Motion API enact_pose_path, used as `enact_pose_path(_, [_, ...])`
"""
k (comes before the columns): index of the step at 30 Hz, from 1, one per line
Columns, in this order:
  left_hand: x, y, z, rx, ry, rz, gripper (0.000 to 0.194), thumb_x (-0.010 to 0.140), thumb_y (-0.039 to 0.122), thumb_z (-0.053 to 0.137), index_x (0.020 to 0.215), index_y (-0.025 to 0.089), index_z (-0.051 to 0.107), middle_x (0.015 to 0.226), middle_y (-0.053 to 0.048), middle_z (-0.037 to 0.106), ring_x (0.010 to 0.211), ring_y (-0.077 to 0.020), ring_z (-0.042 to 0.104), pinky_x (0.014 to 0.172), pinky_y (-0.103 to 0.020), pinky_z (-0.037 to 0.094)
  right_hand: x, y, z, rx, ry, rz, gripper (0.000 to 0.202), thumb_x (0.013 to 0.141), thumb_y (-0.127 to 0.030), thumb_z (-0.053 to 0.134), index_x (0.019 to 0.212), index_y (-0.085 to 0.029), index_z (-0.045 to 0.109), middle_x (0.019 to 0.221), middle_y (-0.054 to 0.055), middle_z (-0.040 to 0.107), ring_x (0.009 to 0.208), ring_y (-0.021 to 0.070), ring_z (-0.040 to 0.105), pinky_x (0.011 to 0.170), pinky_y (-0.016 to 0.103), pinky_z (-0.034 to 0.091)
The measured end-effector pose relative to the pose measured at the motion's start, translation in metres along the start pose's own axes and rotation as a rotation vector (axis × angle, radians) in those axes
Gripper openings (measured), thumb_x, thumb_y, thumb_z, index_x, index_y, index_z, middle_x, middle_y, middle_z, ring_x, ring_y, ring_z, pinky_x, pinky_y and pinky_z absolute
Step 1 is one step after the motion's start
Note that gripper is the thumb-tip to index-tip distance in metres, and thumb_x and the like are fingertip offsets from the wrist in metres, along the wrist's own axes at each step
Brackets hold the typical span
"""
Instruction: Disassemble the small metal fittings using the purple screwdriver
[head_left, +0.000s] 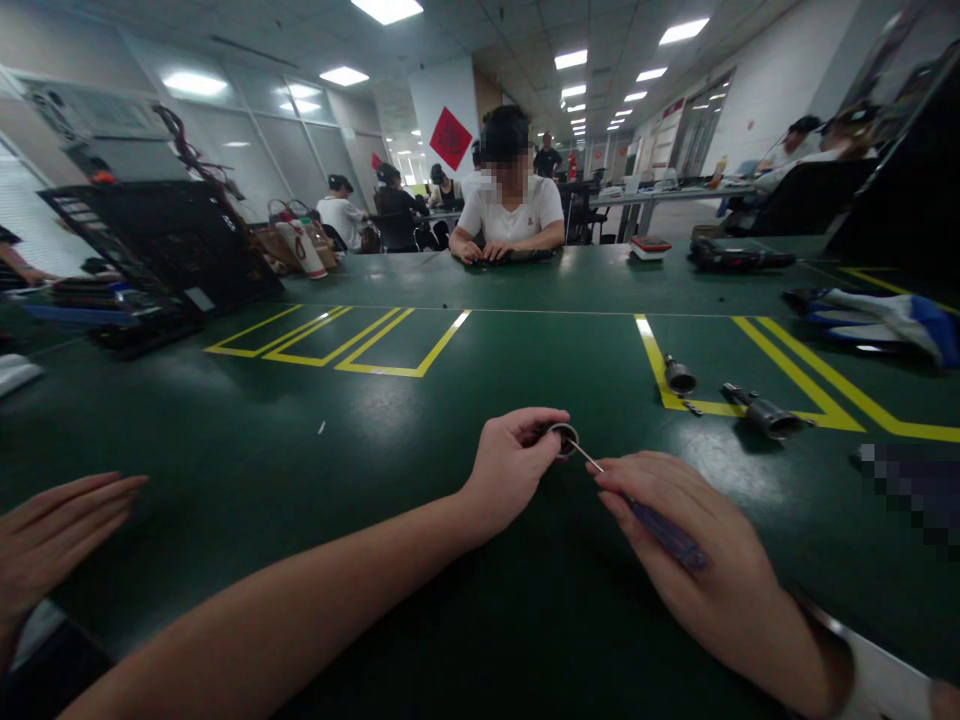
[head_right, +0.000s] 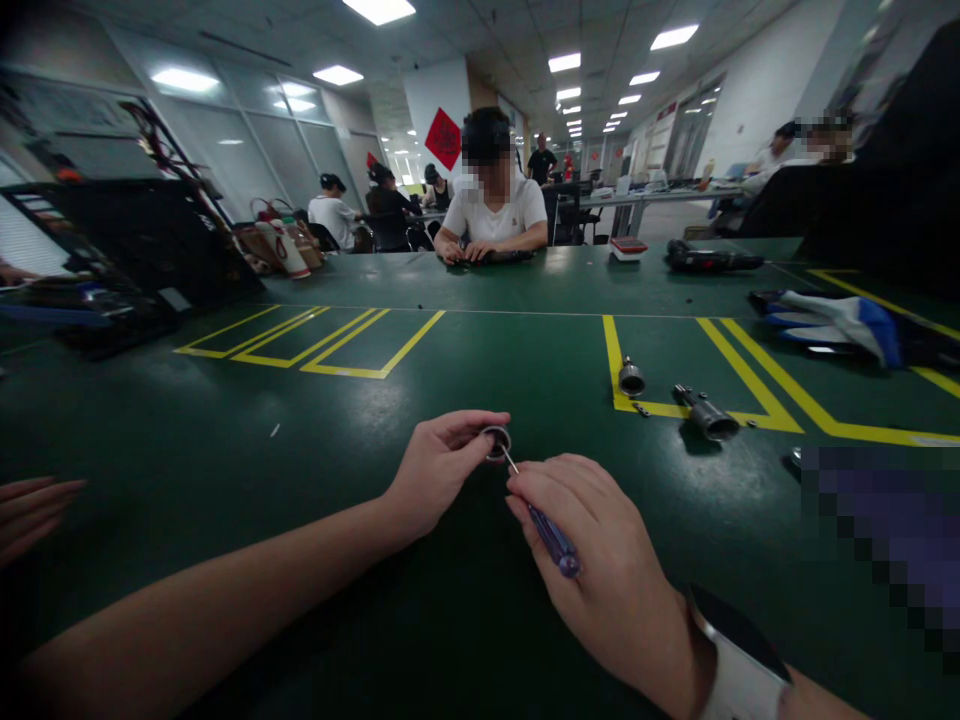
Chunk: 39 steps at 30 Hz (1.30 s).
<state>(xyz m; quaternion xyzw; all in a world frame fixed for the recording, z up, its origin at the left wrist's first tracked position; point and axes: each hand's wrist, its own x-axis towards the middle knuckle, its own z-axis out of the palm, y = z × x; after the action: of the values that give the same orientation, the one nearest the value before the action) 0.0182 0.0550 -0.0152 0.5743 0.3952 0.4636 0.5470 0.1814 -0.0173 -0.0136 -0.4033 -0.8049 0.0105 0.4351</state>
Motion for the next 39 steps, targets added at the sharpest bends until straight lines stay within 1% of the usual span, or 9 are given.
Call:
enact_pose_path(6, [0.0000,0.0007,-0.0008,0.019,-0.007,0.000,0.023,0.075,0.014,0.060,0.097,0.013,0.068,0.085,-0.004,0.071,0.073,-0.0133,0.066,0.075,-0.030,0.056,0.0004,-0.0034,-0.0024,0.039,0.038,0.061,0.021,0.086,-0.019,0.052,0.106,-0.024,0.057,0.095,0.006,0.071,0.088,0.0211,0.066,0.078,0.039,0.053])
enact_pose_path(12, [0.0006,0.0005,-0.0011,0.043,0.006,0.009,0.024,0.075,0.014,0.060,0.097,0.014,0.069,0.086,-0.005,0.071,0.075,-0.0145,0.067,0.078,-0.032,0.055,0.0012,-0.0024,-0.0011,0.081,0.016,0.116,0.021,0.086,-0.020,0.052,0.105,-0.025,0.060,0.095,0.006,0.071,0.089,0.0211,0.066,0.076,0.038,0.054])
enact_pose_path(16, [0.0005,-0.0026,-0.0026,0.052,-0.015,0.020,0.025,0.076,0.015,0.060,0.099,0.015,0.068,0.090,-0.006,0.071,0.078,-0.0151,0.067,0.078,-0.032,0.055,0.0023,-0.0017,-0.0011,0.066,0.018,0.099,0.020,0.086,-0.020,0.053,0.104,-0.023,0.061,0.094,0.006,0.071,0.086,0.0202,0.067,0.074,0.036,0.055])
enact_pose_path(20, [0.0001,-0.0032,-0.0034,0.055,-0.031,0.028,0.025,0.077,0.016,0.060,0.100,0.015,0.068,0.091,-0.006,0.071,0.079,-0.0149,0.067,0.078,-0.032,0.055,0.0024,-0.0027,-0.0014,0.044,0.031,0.081,0.019,0.086,-0.020,0.053,0.103,-0.022,0.060,0.094,0.006,0.072,0.086,0.0198,0.066,0.075,0.036,0.055])
enact_pose_path(27, [0.0000,-0.0012,-0.0013,0.081,0.006,0.029,0.022,0.074,0.015,0.060,0.094,0.013,0.069,0.085,-0.006,0.071,0.077,-0.0158,0.067,0.078,-0.032,0.055,0.0034,-0.0037,-0.0010,0.035,0.059,0.086,0.020,0.085,-0.019,0.054,0.102,-0.024,0.061,0.093,0.006,0.072,0.084,0.0209,0.067,0.074,0.037,0.055])
enact_pose_path(31, [0.0010,-0.0018,-0.0015,0.071,-0.008,0.008,0.019,0.074,0.015,0.060,0.091,0.013,0.069,0.081,-0.004,0.070,0.073,-0.0143,0.066,0.074,-0.030,0.055,0.0044,-0.0053,-0.0022,0.047,0.031,0.067,0.022,0.085,-0.018,0.053,0.105,-0.026,0.059,0.092,0.005,0.071,0.084,0.0207,0.067,0.073,0.037,0.054])
enact_pose_path(34, [0.0025,-0.0016,-0.0026,0.048,-0.015,-0.016,0.016,0.075,0.014,0.059,0.089,0.013,0.068,0.078,-0.003,0.069,0.069,-0.0128,0.065,0.070,-0.029,0.055,0.0028,-0.0069,-0.0062,0.067,0.023,0.036,0.028,0.085,-0.014,0.052,0.110,-0.027,0.056,0.094,0.004,0.070,0.086,0.0204,0.065,0.076,0.038,0.052])
enact_pose_path(36, [0.0035,-0.0012,-0.0035,0.039,-0.018,-0.021,0.015,0.076,0.015,0.059,0.088,0.013,0.067,0.079,-0.003,0.069,0.068,-0.0121,0.065,0.069,-0.028,0.055,0.0010,-0.0070,-0.0092,0.063,0.024,-0.024,0.033,0.084,-0.011,0.051,0.113,-0.027,0.053,0.095,0.005,0.069,0.087,0.0202,0.065,0.077,0.039,0.050])
enact_pose_path(39, [0.0029,-0.0008,-0.0030,0.039,-0.026,-0.010,0.014,0.075,0.014,0.059,0.088,0.013,0.065,0.080,-0.003,0.068,0.070,-0.0124,0.064,0.069,-0.028,0.055,-0.0003,-0.0049,-0.0101,0.005,-0.031,-0.128,0.038,0.083,-0.008,0.049,0.118,-0.024,0.050,0.099,0.007,0.068,0.089,0.0207,0.064,0.077,0.039,0.050])
